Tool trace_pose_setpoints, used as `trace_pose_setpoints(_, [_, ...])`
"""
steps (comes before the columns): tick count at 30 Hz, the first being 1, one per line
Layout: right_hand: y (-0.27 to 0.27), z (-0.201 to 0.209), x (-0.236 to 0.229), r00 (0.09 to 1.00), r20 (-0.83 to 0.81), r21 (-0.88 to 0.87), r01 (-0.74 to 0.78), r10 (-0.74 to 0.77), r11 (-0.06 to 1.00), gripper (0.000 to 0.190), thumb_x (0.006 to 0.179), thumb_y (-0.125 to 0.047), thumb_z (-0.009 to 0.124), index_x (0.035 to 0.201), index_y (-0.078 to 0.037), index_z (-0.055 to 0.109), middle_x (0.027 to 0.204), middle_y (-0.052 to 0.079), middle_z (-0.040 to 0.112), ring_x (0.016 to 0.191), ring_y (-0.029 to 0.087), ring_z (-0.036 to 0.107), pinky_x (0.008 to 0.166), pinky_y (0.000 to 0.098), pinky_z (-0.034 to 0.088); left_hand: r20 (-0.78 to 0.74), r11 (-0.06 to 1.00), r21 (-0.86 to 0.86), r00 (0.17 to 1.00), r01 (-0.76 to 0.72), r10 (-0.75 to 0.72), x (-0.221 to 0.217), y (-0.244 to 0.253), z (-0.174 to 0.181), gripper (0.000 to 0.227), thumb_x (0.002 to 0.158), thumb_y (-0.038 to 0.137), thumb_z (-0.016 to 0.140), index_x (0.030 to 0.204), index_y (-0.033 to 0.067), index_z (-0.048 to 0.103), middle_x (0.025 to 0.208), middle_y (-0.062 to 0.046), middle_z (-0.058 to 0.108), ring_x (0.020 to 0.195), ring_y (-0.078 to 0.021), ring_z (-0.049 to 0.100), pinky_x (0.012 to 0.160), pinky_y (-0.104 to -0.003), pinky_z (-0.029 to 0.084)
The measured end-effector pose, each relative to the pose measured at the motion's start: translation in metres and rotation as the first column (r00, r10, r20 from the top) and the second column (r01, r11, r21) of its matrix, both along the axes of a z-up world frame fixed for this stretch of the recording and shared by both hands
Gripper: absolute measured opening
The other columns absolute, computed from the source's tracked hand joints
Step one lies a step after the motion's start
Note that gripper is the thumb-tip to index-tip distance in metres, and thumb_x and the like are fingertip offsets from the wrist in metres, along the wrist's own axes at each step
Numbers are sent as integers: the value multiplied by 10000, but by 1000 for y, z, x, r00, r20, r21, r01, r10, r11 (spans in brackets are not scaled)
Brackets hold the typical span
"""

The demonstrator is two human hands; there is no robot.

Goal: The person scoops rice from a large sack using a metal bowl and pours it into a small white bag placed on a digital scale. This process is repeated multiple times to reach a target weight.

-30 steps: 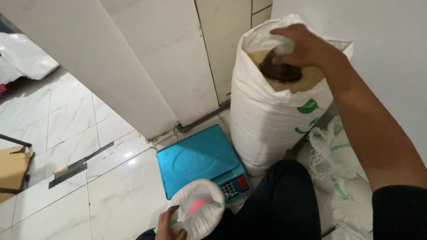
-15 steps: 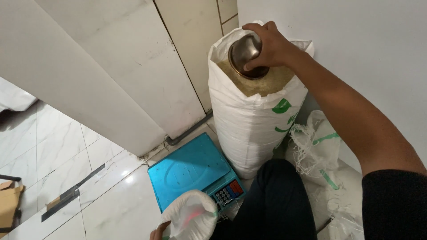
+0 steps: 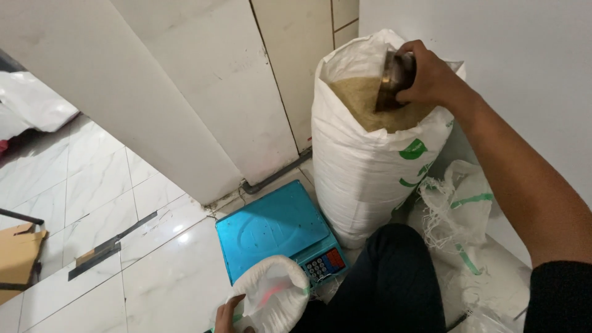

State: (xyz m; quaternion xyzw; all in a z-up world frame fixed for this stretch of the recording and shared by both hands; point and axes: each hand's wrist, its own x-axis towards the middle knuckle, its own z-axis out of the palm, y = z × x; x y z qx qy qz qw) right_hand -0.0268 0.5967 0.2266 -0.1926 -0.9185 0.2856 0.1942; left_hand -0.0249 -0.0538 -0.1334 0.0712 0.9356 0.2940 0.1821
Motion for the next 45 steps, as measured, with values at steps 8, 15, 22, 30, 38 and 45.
trace_pose_setpoints(8, [-31, 23, -11, 929, 243, -208, 329, -277, 921, 777, 809, -718, 580, 1226, -79, 438, 1180, 163, 542, 1019, 321, 530, 735, 419, 399, 17, 992, -124, 1000, -12, 14, 1, 50, 47, 716, 593, 238, 654, 1283, 386, 528, 1160, 44, 554, 1013, -164, 638, 800, -307, 533])
trace_pose_setpoints(15, [-3, 5, -39, 879, 402, -18, 288, -257, 957, 796, 812, -142, 630, 1495, -195, 225, 1204, 246, 560, 958, 410, 604, 703, 447, 504, -76, 999, 14, 996, -36, 37, 0, 42, 28, 667, 604, 334, 795, 1241, 327, 598, 1064, -35, 622, 941, -224, 676, 875, -337, 535])
trace_pose_setpoints(22, [-7, -2, -53, 774, 338, 700, 174, -535, 693, 600, 742, -312, 743, 1294, -188, 542, 954, 104, 640, 832, 268, 643, 608, 366, 519, -136, 997, 48, 988, -68, 74, -5, 36, 10, 877, 480, 577, 892, 1256, 278, 615, 1110, -26, 650, 1073, -214, 635, 919, -348, 523])
trace_pose_setpoints(30, [-15, -28, -87, 587, 568, 664, 88, -578, 742, 277, 862, -224, 583, 1009, -42, 732, 793, 158, 724, 654, 320, 705, 486, 468, 538, -158, 997, 68, 986, -43, 53, -7, 36, 5, 900, 465, 595, 882, 1262, 279, 607, 1114, -36, 642, 1090, -229, 618, 909, -368, 522])
trace_pose_setpoints(38, [-1, -27, -68, 890, 300, 193, 296, -344, 935, 606, 899, -343, 373, 1290, 51, 616, 1146, 306, 662, 1086, 500, 606, 836, 554, 496, -172, 997, 79, 985, -8, 22, -8, 33, -1, 928, 448, 616, 870, 1268, 281, 597, 1118, -47, 634, 1110, -246, 599, 899, -391, 521])
trace_pose_setpoints(45, [-22, -20, -60, 861, 333, -281, 479, -384, 831, 615, 872, -261, 307, 1482, -187, 330, 1455, 148, 415, 1308, 364, 403, 996, 481, 365, -240, 993, 107, 968, -44, 69, 0, 35, 6, 908, 418, 555, 897, 1236, 271, 624, 1075, -47, 640, 1055, -246, 618, 866, -385, 524])
